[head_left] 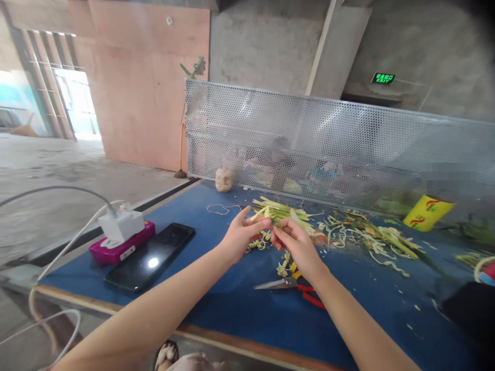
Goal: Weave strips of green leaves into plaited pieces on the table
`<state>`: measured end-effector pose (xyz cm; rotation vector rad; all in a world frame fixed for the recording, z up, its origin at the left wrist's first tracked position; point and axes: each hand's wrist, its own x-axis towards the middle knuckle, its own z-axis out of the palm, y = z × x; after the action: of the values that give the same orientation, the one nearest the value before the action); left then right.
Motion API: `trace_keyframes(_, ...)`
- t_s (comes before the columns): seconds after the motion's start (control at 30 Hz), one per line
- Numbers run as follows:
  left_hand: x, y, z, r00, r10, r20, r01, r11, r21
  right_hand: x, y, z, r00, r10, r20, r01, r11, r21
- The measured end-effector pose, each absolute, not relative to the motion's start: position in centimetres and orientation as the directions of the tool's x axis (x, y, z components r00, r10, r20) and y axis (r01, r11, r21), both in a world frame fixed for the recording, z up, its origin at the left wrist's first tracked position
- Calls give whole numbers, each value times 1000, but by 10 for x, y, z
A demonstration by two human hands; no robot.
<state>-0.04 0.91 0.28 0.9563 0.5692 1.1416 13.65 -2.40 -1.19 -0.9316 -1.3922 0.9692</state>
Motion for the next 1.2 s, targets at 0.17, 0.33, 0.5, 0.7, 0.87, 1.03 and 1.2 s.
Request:
trace_keyframes(0.17, -1, 8, 4, 312, 919, 241, -482, -65, 874, 139, -28, -10, -60, 896, 440, 322, 434, -841)
trace_keyframes(0.33, -2, 6, 2, 283, 870, 404, -235, -345, 909, 147, -30, -3, 4, 790, 614, 562, 506, -655)
trace_keyframes(0.5, -1, 2, -2, 362, 838, 409, -151, -380, 913, 149, -31, 2, -73, 726, 683, 576, 590, -565)
trace_keyframes(0.7, 0, 0, -3, 385, 834, 396, -116, -382, 917, 147, -34, 3, 33, 830, 557, 399, 500, -769)
trace_keyframes(0.87, 3, 5, -9, 407, 830, 382, -132, -360, 923, 151, -29, 0, 127, 923, 362, 108, 350, -930)
trace_keyframes(1.03, 6, 10, -14, 470, 820, 326, -339, -174, 925, 154, -26, 2, 71, 969, 235, -13, 237, -971)
trace_keyframes(1.2, 5, 8, -12, 512, 805, 301, -405, -82, 910, 156, -28, 5, 96, 980, 176, 1, 177, -984)
